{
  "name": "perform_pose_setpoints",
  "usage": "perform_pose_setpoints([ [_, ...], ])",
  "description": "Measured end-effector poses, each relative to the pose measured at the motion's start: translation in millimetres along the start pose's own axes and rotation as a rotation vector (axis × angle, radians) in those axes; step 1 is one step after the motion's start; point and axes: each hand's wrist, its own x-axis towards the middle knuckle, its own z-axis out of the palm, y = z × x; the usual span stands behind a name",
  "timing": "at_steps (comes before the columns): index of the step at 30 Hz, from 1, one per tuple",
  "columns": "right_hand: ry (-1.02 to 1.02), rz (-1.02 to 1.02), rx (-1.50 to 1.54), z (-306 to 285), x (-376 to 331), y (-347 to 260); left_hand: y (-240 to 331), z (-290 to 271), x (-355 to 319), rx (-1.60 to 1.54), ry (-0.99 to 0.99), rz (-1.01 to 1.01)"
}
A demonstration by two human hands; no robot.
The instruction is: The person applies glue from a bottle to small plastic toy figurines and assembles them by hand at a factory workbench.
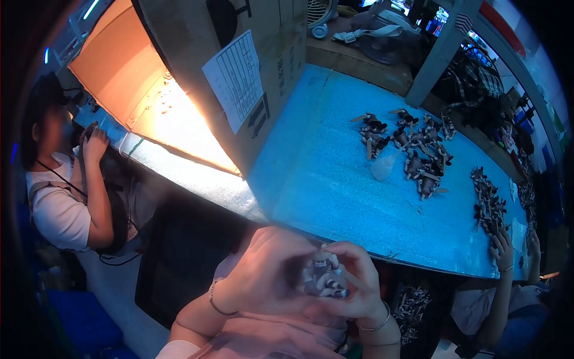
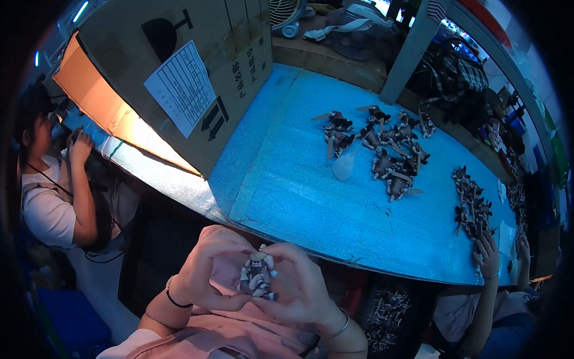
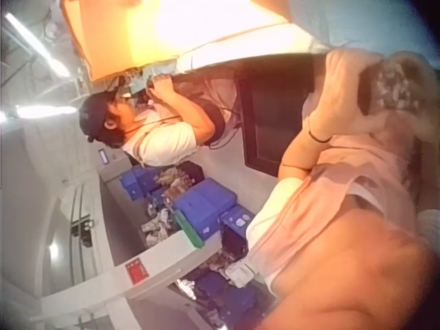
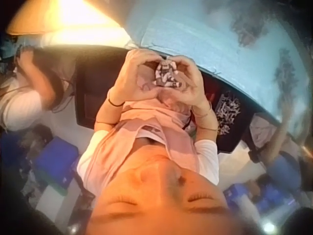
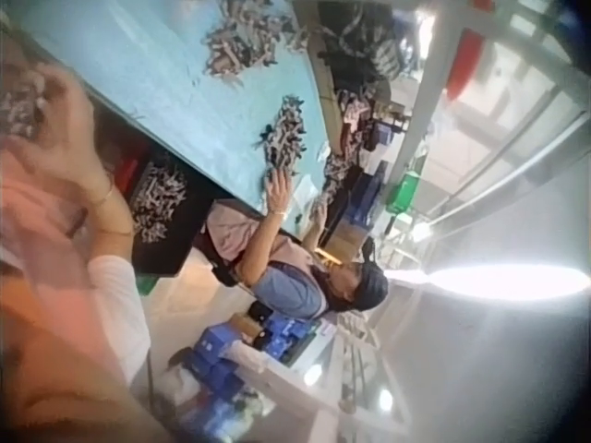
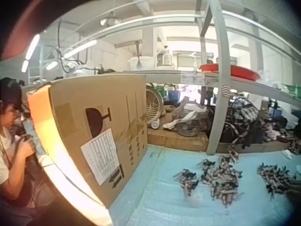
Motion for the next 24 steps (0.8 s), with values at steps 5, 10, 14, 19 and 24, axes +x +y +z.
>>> perform_pose_setpoints([
  [5, 0.099, 0.101, 0.217, 2, -12, 6, -4, 17, 0, -0.212, 0.169, -0.051],
  [10, 0.182, 0.156, 0.273, -3, -21, 4, -14, 28, -3, -0.214, 0.015, -0.047],
  [14, 0.323, 0.177, 0.099, -24, -52, -3, -11, 56, 6, -0.311, -0.129, -0.095],
  [19, 0.266, 0.461, -0.763, -76, -108, -66, -27, 67, 41, -0.116, -0.273, 0.018],
  [24, 0.166, 0.813, -1.314, -124, -189, -87, -94, 63, 120, 0.209, 0.117, -0.182],
])
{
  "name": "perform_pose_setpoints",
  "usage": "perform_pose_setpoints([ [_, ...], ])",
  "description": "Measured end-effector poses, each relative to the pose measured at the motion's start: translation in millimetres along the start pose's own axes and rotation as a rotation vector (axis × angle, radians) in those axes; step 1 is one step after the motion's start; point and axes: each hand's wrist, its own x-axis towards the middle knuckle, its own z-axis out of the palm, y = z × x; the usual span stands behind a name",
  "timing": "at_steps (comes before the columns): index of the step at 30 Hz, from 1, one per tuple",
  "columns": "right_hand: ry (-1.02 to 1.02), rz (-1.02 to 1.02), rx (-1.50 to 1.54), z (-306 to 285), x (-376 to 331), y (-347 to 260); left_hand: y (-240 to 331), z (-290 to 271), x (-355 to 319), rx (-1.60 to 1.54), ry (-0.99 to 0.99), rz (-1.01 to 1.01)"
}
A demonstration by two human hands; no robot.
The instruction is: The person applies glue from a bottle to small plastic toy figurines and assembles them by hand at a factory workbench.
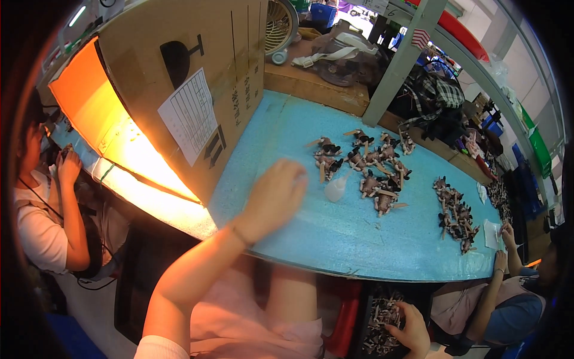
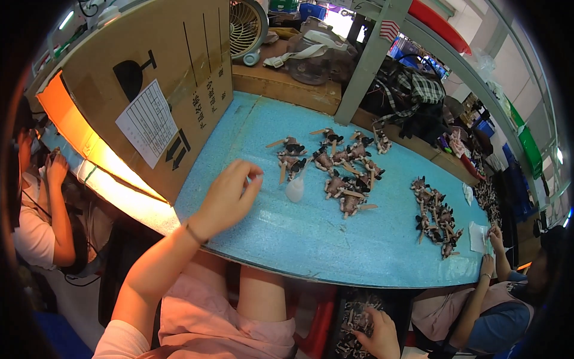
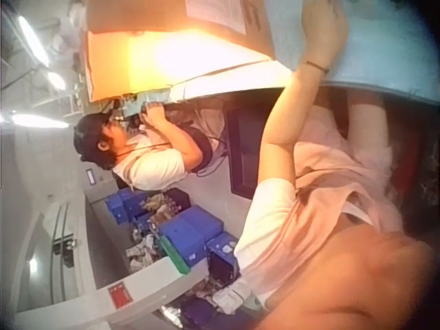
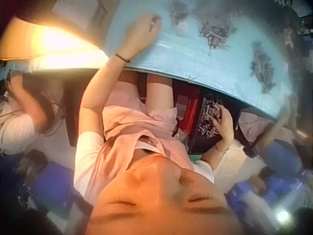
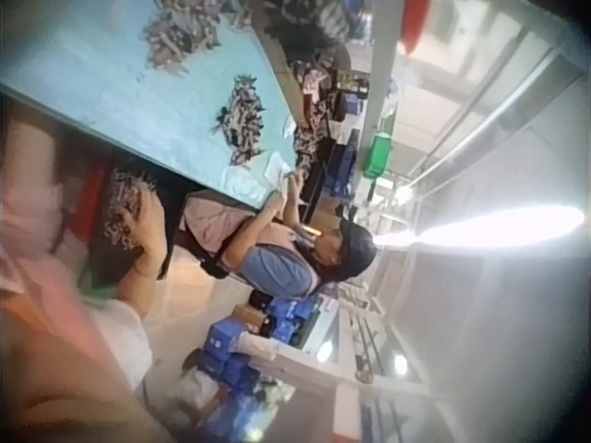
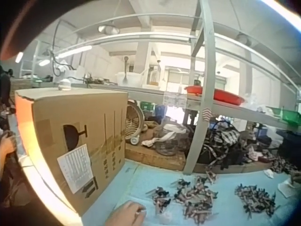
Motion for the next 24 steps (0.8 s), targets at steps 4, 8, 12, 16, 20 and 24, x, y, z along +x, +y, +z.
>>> perform_pose_setpoints([
  [4, 0.227, 0.003, -0.188, 6, -7, -1, -8, 26, 49, 0.245, -0.208, -0.225],
  [8, 0.293, -0.155, 0.024, 3, 7, -23, -11, 55, 68, 0.418, -0.195, -0.302],
  [12, 0.278, -0.230, 0.098, -12, 23, -49, -18, 60, 74, 0.346, -0.223, -0.395],
  [16, 0.403, -0.330, 0.235, -16, 54, -73, -27, 49, 76, 0.065, -0.117, -0.439],
  [20, 0.407, -0.521, 0.454, -13, 124, -111, -41, 31, 60, -0.108, 0.181, -0.222],
  [24, 0.494, -0.529, 0.457, -7, 181, -140, -16, -21, 21, -0.042, 0.166, -0.007],
])
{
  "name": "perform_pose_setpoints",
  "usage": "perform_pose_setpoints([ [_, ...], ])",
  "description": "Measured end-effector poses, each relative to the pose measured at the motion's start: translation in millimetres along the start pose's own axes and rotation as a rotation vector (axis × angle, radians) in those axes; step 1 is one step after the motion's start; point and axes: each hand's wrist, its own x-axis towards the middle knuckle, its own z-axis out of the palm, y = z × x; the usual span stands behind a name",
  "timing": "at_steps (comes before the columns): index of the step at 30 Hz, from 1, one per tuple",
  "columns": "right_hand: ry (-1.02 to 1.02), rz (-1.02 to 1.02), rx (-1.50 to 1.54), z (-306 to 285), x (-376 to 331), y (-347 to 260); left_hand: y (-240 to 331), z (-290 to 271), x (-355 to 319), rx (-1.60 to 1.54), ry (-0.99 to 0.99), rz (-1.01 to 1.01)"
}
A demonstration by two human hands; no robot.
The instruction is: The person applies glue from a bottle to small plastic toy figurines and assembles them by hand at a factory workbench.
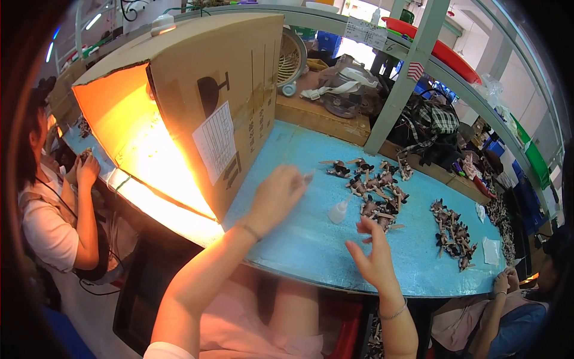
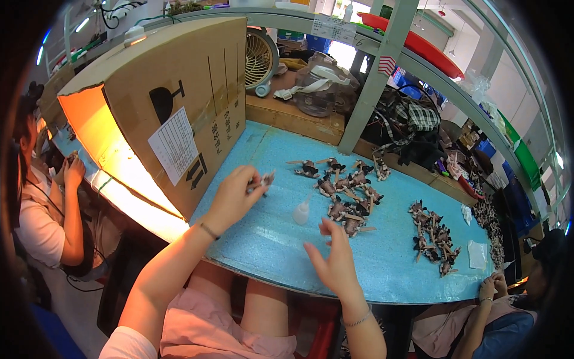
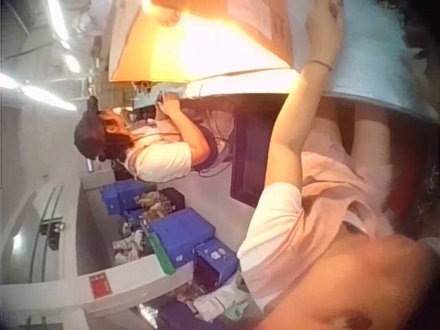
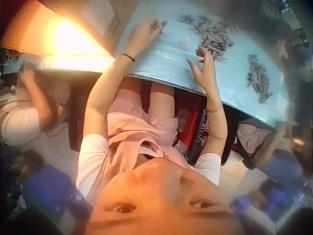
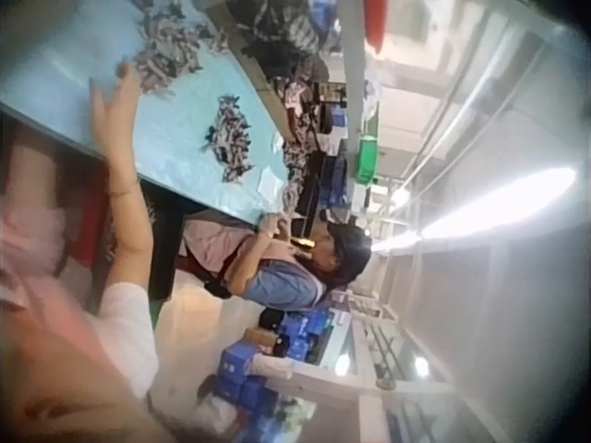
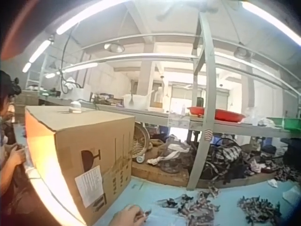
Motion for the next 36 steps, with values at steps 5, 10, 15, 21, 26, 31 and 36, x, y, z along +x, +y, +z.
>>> perform_pose_setpoints([
  [5, 0.031, 0.098, -0.056, 29, 34, 30, 27, -35, -39, 0.439, -0.337, 0.186],
  [10, -0.086, 0.203, 0.048, 35, 48, 29, 22, -16, -56, 0.165, -0.215, 0.223],
  [15, -0.045, 0.205, 0.523, 31, 23, 21, 19, 1, -71, -0.193, -0.168, 0.012],
  [21, -0.102, 0.306, 0.682, 42, 5, -4, 18, 2, -71, -0.340, -0.265, -0.131],
  [26, 0.068, 0.343, 0.829, 45, 6, -26, 23, 7, -85, -0.613, -0.239, -0.253],
  [31, -0.003, 0.308, 0.934, 48, 10, -42, 23, 3, -95, -0.893, -0.064, -0.325],
  [36, 0.179, 0.286, 0.934, 37, -7, -21, 41, -30, -101, -0.588, -0.038, -0.203],
])
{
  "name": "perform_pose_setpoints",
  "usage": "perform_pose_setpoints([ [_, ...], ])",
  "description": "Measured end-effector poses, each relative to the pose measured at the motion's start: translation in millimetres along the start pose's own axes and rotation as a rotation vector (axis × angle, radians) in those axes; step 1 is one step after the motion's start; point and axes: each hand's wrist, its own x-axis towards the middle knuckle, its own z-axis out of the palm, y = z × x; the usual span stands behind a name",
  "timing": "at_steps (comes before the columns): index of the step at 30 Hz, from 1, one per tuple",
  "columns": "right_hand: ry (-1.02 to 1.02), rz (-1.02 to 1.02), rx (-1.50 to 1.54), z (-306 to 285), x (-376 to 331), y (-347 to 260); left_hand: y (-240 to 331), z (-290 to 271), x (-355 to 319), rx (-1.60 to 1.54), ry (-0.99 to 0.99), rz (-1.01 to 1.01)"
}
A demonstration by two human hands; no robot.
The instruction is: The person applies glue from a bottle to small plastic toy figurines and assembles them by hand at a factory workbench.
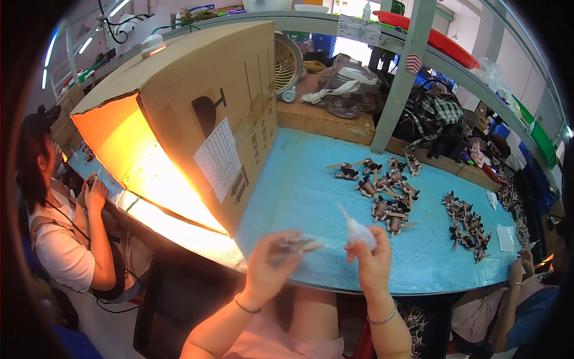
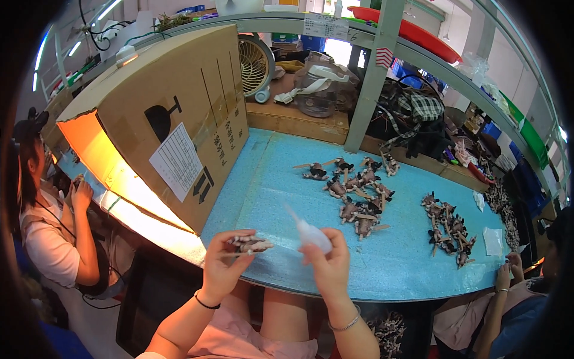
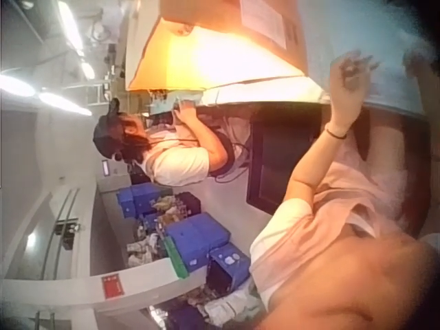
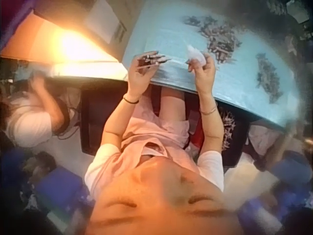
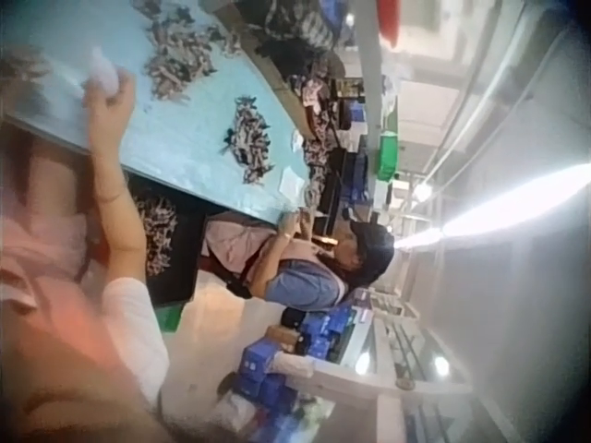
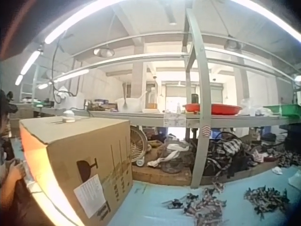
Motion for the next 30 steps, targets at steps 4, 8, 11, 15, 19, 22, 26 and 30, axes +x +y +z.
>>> perform_pose_setpoints([
  [4, 0.152, -0.103, 0.073, -9, -16, -14, 4, -16, -5, 0.205, 0.119, 0.403],
  [8, 0.130, -0.308, -0.117, 1, -31, -45, 12, -15, -4, 0.423, 0.120, 0.641],
  [11, 0.193, -0.467, -0.293, 6, -46, -59, 14, -14, -9, 0.508, 0.016, 0.658],
  [15, 0.075, -0.723, -0.523, 6, -57, -69, 14, -12, -14, 0.583, 0.021, 0.691],
  [19, -0.028, -0.765, -0.455, 9, -55, -74, 16, -11, -16, 0.634, 0.008, 0.724],
  [22, -0.010, -0.768, -0.489, 10, -56, -71, 16, -10, -16, 0.631, -0.006, 0.723],
  [26, -0.003, -0.763, -0.512, 11, -55, -71, 17, -9, -16, 0.631, -0.019, 0.723],
  [30, -0.009, -0.741, -0.537, 11, -56, -72, 16, -7, -13, 0.620, 0.074, 0.794],
])
